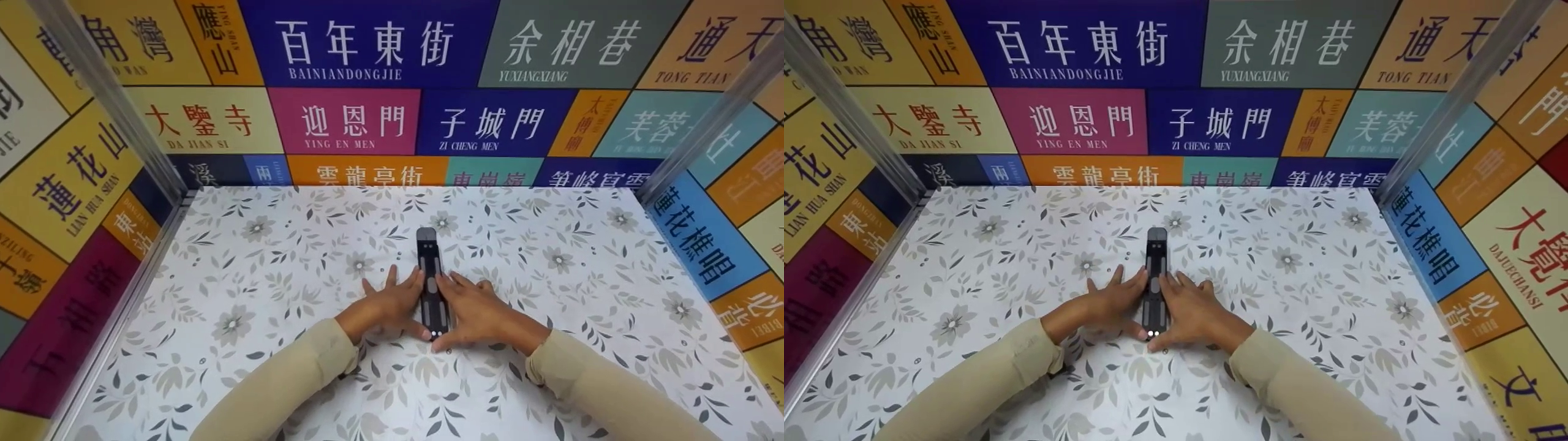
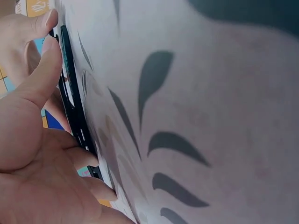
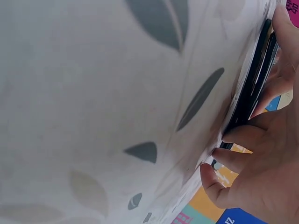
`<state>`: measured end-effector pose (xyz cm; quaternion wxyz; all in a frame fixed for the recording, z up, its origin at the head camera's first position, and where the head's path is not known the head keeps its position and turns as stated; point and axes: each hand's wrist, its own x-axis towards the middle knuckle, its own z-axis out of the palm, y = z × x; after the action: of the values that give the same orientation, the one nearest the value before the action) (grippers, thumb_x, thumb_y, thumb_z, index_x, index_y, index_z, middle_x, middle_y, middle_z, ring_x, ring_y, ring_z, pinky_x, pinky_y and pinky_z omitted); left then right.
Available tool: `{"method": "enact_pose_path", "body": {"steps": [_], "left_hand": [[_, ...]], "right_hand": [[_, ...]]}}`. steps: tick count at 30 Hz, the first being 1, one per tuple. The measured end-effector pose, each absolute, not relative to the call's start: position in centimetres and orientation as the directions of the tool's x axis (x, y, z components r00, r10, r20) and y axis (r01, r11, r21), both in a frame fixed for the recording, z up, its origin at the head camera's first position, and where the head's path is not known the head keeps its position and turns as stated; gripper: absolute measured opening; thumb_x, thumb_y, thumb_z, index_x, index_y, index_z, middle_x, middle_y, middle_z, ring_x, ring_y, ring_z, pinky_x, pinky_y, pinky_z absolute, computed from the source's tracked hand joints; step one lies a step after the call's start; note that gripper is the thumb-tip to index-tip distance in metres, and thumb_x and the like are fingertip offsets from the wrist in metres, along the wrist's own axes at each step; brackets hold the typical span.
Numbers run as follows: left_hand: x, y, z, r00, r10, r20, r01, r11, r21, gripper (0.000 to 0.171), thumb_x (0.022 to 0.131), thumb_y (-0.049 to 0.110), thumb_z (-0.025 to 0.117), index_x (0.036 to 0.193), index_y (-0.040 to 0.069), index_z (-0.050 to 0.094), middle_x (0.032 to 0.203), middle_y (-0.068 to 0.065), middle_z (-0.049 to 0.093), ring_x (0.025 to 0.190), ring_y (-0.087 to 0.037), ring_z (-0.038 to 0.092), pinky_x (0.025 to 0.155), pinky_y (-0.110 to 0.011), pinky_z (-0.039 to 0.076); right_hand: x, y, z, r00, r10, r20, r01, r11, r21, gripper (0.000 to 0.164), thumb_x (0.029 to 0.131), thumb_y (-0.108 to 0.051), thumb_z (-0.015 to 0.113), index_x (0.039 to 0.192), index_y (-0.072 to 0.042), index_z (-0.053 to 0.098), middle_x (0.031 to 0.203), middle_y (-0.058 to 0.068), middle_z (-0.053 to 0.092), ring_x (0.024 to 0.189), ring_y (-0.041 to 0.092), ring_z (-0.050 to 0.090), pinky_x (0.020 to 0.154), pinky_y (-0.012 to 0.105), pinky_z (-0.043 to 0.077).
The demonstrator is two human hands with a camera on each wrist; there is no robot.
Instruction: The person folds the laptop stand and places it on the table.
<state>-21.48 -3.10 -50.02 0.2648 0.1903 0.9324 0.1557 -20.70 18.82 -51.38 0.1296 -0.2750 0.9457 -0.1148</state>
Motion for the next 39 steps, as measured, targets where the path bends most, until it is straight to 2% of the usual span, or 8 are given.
{"method": "enact_pose_path", "body": {"steps": [10,20,28,33,36,39], "left_hand": [[-21.5,-3.6,-50.3,-0.8,0.419,-0.429,0.25,0.884,0.396,0.131,0.073,0.067,0.079,0.165,0.023,-0.003,0.172,0.005,-0.006,0.157,-0.041,-0.014,0.109,-0.084,-0.009],[-21.7,-3.1,-50.5,-0.805,0.407,-0.432,0.268,0.899,0.347,0.13,0.074,0.068,0.078,0.165,0.022,-0.002,0.172,0.006,-0.005,0.157,-0.04,-0.012,0.109,-0.086,-0.004],[-21.6,-3.1,-50.7,-0.808,0.406,-0.426,0.262,0.896,0.358,0.131,0.072,0.069,0.078,0.165,0.023,-0.003,0.172,0.005,-0.005,0.156,-0.042,-0.013,0.108,-0.086,-0.005],[-21.4,-3.2,-50.7,-0.809,0.427,-0.404,0.28,0.885,0.373,0.131,0.072,0.07,0.077,0.165,0.022,-0.002,0.172,0.004,-0.004,0.156,-0.044,-0.012,0.108,-0.086,-0.005],[-21.1,-3.6,-50.5,-0.814,0.442,-0.377,0.281,0.867,0.411,0.131,0.072,0.07,0.077,0.165,0.02,0.001,0.173,0.002,-0.001,0.156,-0.045,-0.009,0.108,-0.086,-0.005],[-20.8,-4.3,-50.4,-0.824,0.459,-0.333,0.268,0.833,0.484,0.125,0.076,0.071,0.074,0.165,0.018,0.004,0.173,-0.002,0.002,0.156,-0.045,-0.005,0.109,-0.085,-0.005]], "right_hand": [[-21.0,18.2,-51.0,-0.8,-0.558,-0.219,-0.497,0.822,-0.279,0.146,0.058,-0.09,0.072,0.164,-0.008,0.013,0.168,0.015,0.023,0.158,0.036,0.016,0.113,0.074,0.023],[-21.3,18.0,-50.6,-0.791,-0.561,-0.245,-0.505,0.824,-0.259,0.143,0.062,-0.084,0.076,0.163,-0.003,0.014,0.167,0.021,0.024,0.157,0.038,0.018,0.11,0.075,0.026],[-21.1,17.9,-50.2,-0.78,-0.546,-0.307,-0.469,0.834,-0.291,0.141,0.066,-0.078,0.078,0.164,-0.005,0.007,0.168,0.024,0.015,0.158,0.037,0.011,0.115,0.078,0.015],[-21.1,18.4,-50.3,-0.774,-0.551,-0.311,-0.467,0.829,-0.307,0.143,0.064,-0.083,0.075,0.165,-0.008,0.006,0.17,0.02,0.013,0.159,0.034,0.009,0.116,0.077,0.013],[-21.5,19.4,-50.3,-0.761,-0.574,-0.303,-0.468,0.809,-0.357,0.136,0.068,-0.085,0.07,0.165,-0.013,0.007,0.171,0.013,0.012,0.159,0.031,0.013,0.117,0.076,0.014],[-22.2,20.9,-50.3,-0.755,-0.601,-0.262,-0.463,0.771,-0.438,0.122,0.078,-0.08,0.066,0.166,-0.016,0.009,0.172,0.01,0.014,0.158,0.033,0.017,0.121,0.071,0.015]]}}
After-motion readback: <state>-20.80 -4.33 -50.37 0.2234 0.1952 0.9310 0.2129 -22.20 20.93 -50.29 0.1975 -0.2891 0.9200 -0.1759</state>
